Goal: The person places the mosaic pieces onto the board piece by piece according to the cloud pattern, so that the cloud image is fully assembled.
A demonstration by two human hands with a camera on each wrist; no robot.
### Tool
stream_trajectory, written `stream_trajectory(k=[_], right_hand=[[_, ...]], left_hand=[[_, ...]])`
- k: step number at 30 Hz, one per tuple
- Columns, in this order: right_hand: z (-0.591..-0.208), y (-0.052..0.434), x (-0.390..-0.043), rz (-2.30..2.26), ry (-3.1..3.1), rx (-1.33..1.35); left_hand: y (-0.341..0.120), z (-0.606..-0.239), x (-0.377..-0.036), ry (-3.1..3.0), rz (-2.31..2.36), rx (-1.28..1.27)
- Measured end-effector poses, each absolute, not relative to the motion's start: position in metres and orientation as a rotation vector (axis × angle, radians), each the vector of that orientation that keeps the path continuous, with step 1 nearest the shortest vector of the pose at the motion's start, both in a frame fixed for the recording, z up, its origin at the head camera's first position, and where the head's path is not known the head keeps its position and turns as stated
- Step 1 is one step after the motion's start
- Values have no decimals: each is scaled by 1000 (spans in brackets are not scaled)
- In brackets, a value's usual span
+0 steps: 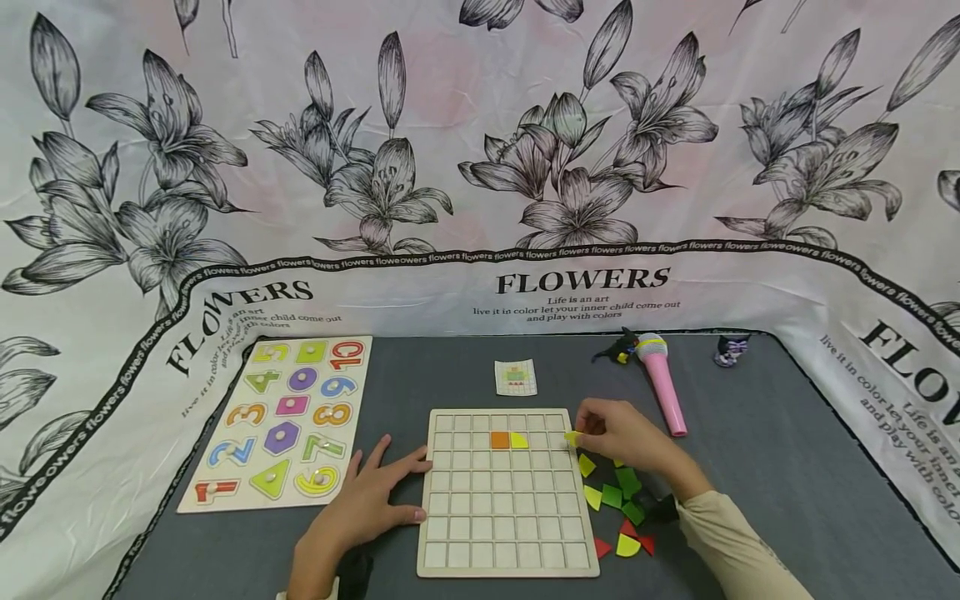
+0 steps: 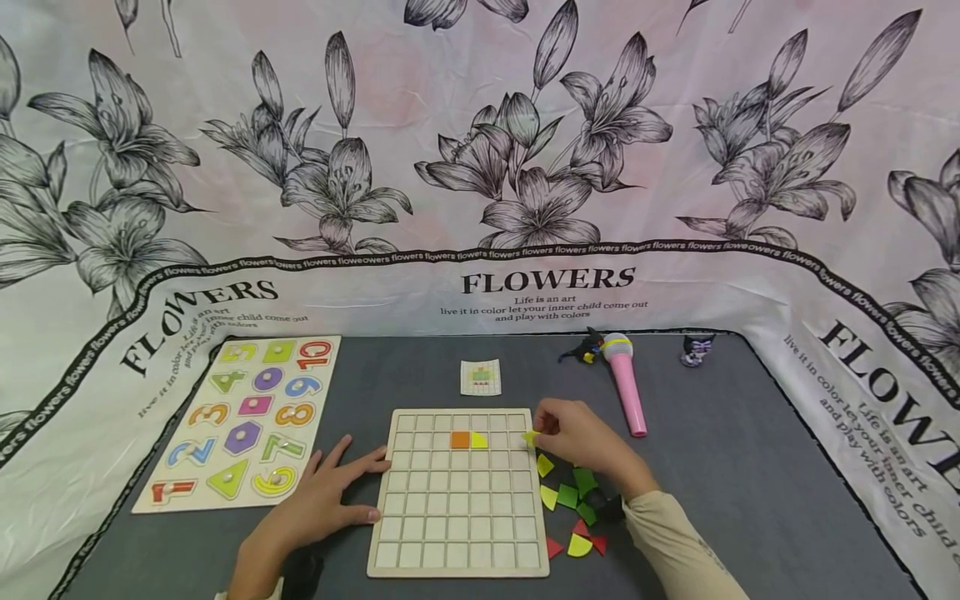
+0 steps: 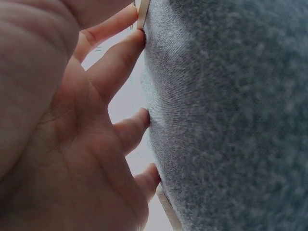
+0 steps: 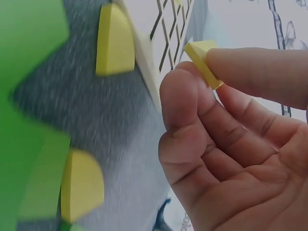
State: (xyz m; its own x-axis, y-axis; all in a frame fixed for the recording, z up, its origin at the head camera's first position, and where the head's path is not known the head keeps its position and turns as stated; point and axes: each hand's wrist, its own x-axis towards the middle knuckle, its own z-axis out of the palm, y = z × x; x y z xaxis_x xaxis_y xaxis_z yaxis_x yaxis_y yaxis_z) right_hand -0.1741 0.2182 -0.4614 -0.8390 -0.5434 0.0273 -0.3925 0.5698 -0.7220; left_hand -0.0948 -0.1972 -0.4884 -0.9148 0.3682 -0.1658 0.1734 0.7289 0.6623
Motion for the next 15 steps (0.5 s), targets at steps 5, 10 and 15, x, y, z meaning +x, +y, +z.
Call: stream_trajectory(k=[5,10,15], right_hand=[[-464,205,-173,-1155,2560,-799],[-468,194,-172,-1190,2525,-789],[-470,184,-171,-1195,2514,-781]], left_hand=[[-198,-490,-95,2650,965,436],[-198,-490,-95,2655,958,440],[-198,-489,-94,2657,965,439]])
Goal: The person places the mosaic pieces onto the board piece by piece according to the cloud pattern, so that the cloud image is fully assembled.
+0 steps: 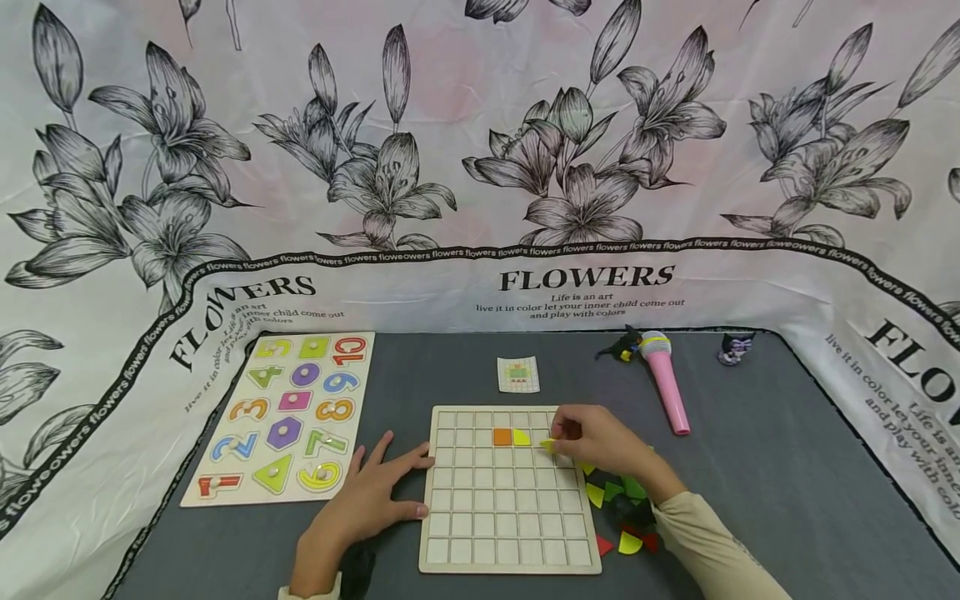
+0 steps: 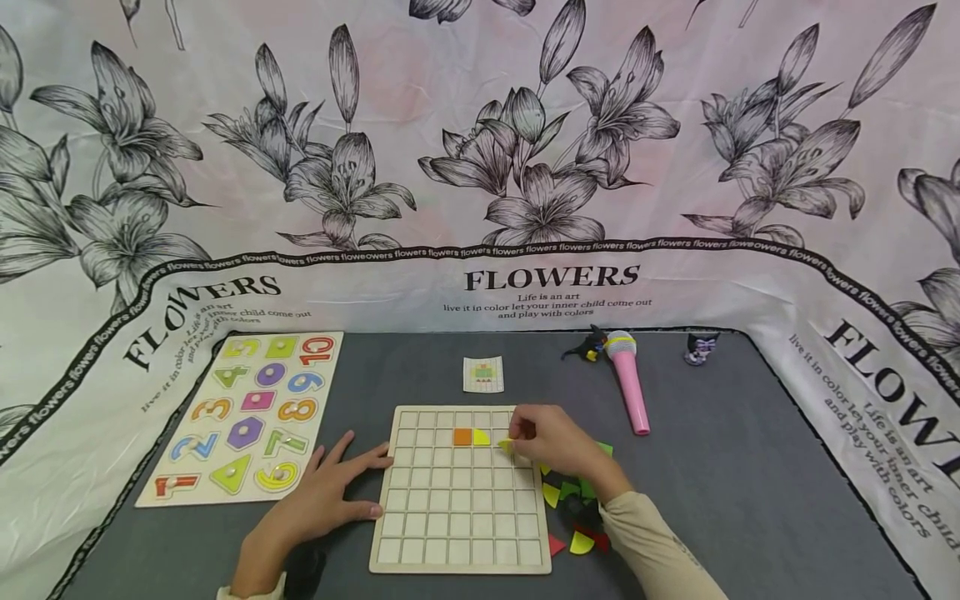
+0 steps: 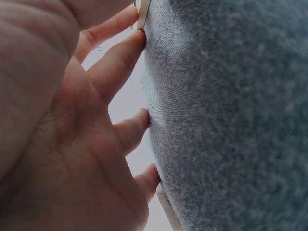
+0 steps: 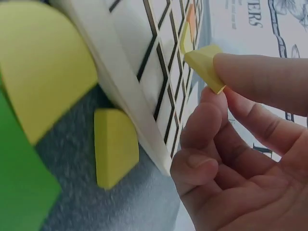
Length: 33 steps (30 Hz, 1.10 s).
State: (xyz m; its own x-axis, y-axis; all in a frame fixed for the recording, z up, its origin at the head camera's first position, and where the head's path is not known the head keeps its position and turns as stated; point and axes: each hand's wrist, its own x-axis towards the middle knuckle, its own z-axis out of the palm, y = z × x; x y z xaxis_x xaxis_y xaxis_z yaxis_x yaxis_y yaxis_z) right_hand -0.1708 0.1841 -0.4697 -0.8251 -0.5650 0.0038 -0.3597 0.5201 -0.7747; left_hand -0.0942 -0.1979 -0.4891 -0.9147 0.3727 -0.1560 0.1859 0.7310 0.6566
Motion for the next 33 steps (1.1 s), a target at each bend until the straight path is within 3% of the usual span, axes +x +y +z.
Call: stream_trajectory(k=[33], right_hand=[[-477,162,-164,-905,2648,-881]], left_hand=[[-196,-489,-94,2675,950,430]])
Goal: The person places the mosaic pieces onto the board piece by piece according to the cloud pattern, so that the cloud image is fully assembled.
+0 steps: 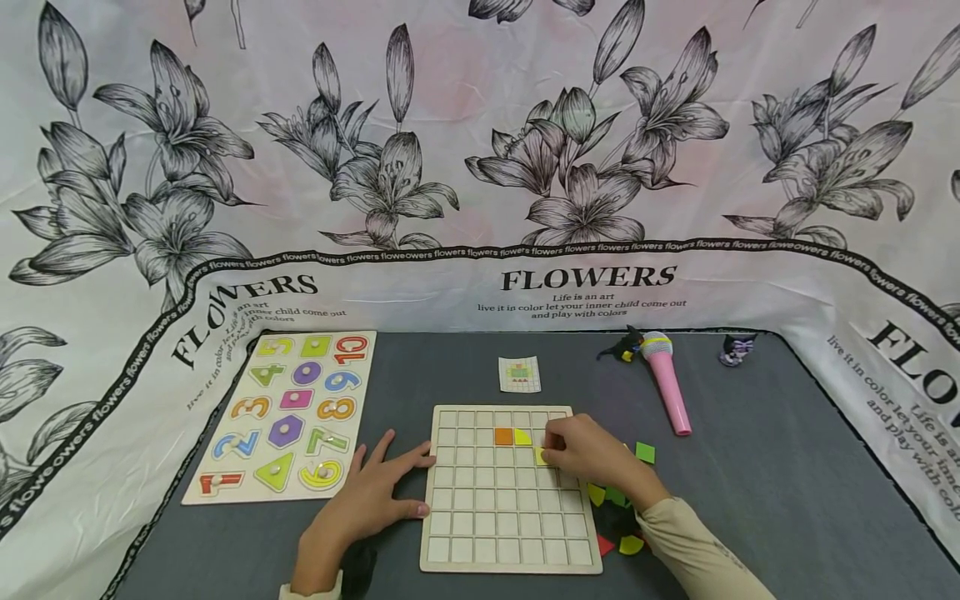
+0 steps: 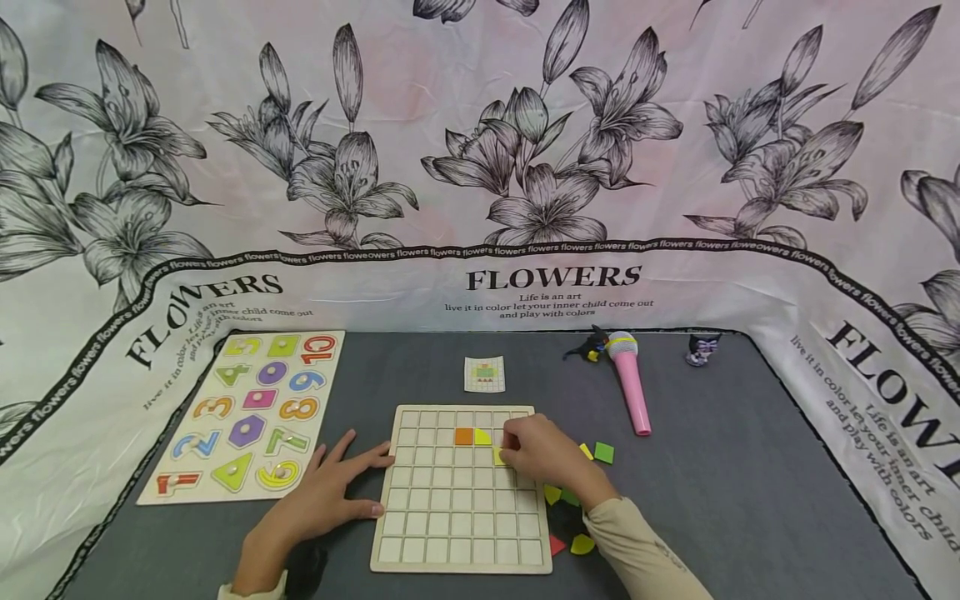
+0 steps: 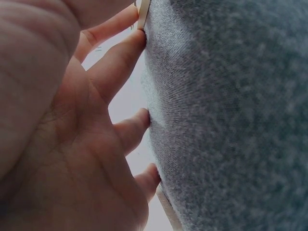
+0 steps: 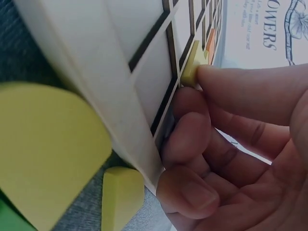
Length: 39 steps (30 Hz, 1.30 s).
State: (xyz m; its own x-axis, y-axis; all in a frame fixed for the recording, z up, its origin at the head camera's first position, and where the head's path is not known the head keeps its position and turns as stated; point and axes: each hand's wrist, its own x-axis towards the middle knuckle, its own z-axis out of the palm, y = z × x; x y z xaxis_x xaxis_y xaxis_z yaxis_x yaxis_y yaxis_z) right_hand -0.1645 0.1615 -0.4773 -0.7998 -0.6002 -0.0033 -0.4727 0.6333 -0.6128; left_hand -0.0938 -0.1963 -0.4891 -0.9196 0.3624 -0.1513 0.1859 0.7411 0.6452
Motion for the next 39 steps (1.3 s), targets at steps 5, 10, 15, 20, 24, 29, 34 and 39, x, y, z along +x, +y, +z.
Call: stream_trajectory(k=[5,10,15,20,24,29,34,39], right_hand=[[-478,161,-165,-884,2666,-922],[-479,161,-166,-869,2678,-934],[-479,164,-165,-893,2665,-913],[-472,176,-162,-1013,2686,-826],[-462,191,-159,-1086,2715,-774],[-452,209,-158,-1072,2777,-771],[-452,227,-158,-1020,2823,-752],[-455,244,-156,-950,2828,-745]], left_hand=[[-196,-489,-94,2677,947,414],[-196,-489,-94,2672,945,408],[-195,-489,-94,2660,949,393],[-195,-490,-94,2655,960,398],[-195,-489,-94,2661,970,403],[-196,-488,-94,2657,970,411],[-197,-489,-94,2653,965,404],[-197,-489,-95,2652,975,408]])
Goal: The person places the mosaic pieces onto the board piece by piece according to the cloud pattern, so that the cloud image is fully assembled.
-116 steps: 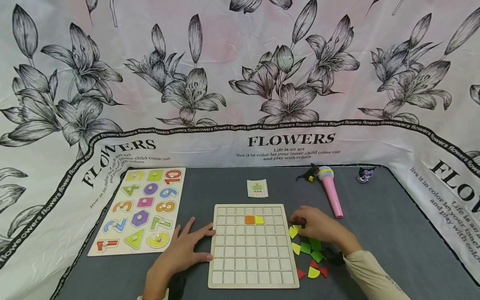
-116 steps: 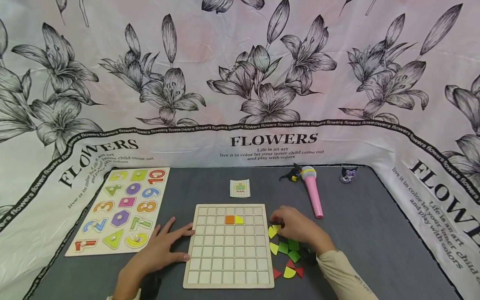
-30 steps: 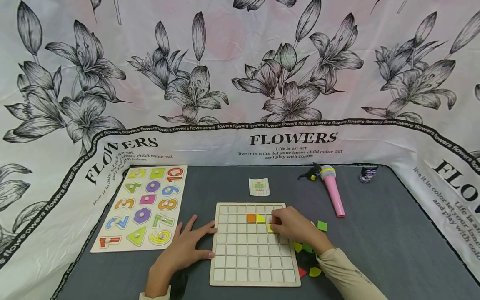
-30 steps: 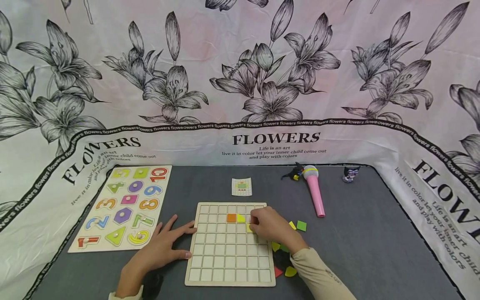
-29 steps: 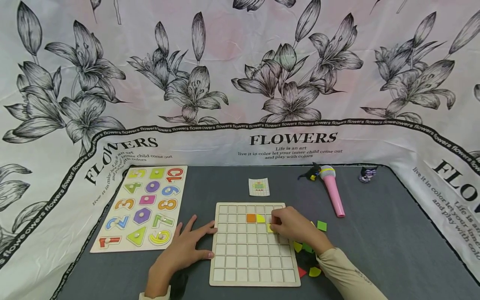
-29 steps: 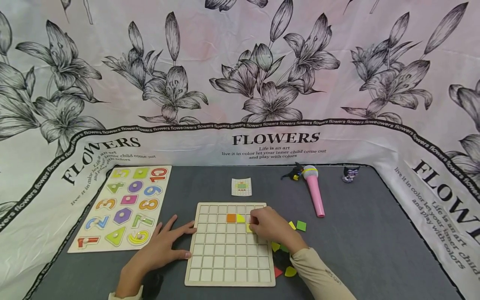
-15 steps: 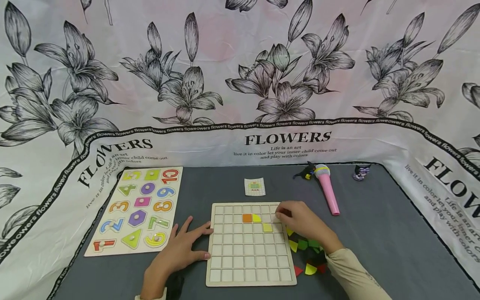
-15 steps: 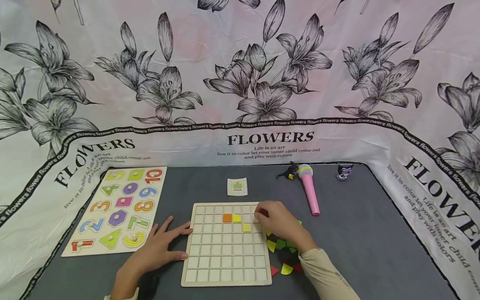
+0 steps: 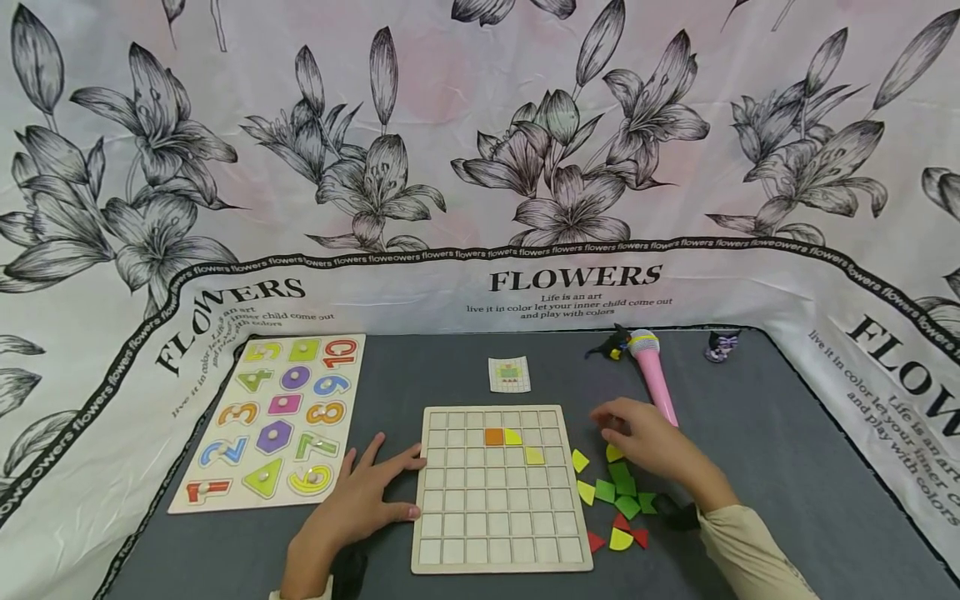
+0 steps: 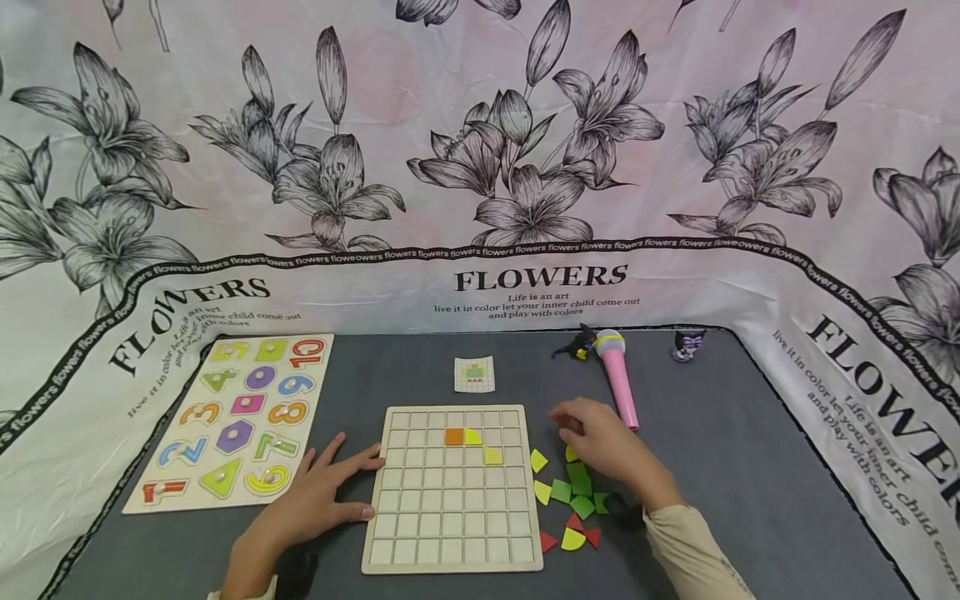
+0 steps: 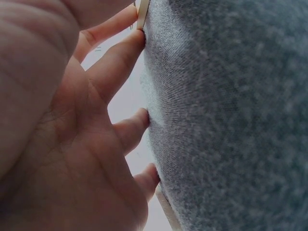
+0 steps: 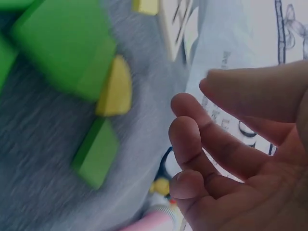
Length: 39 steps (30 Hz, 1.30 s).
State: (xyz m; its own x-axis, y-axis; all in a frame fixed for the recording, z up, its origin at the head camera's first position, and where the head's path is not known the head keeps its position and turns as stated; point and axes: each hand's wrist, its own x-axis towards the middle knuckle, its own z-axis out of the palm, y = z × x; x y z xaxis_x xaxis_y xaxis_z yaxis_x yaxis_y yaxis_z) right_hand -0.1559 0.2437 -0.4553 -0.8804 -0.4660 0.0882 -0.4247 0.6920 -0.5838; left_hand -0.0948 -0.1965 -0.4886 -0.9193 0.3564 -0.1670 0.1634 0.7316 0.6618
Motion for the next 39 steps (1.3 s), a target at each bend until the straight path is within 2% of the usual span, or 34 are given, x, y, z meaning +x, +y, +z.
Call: stream_trajectory(k=[9,21,27,39], right_hand=[[-463,263,-153,-825,2780,-863],[-471,261,-158,-724,2825,-889],[-471,256,-156,-841,2811,-840],[-471,236,-154,-1082,2691,-990]], left_hand=[[-197,-488,-95,2644,987,418],[-197,-487,-96,2636,1003,425],[-197,-487,-95,2638,996,431],[-196,-486,-94,2641,1003,432]])
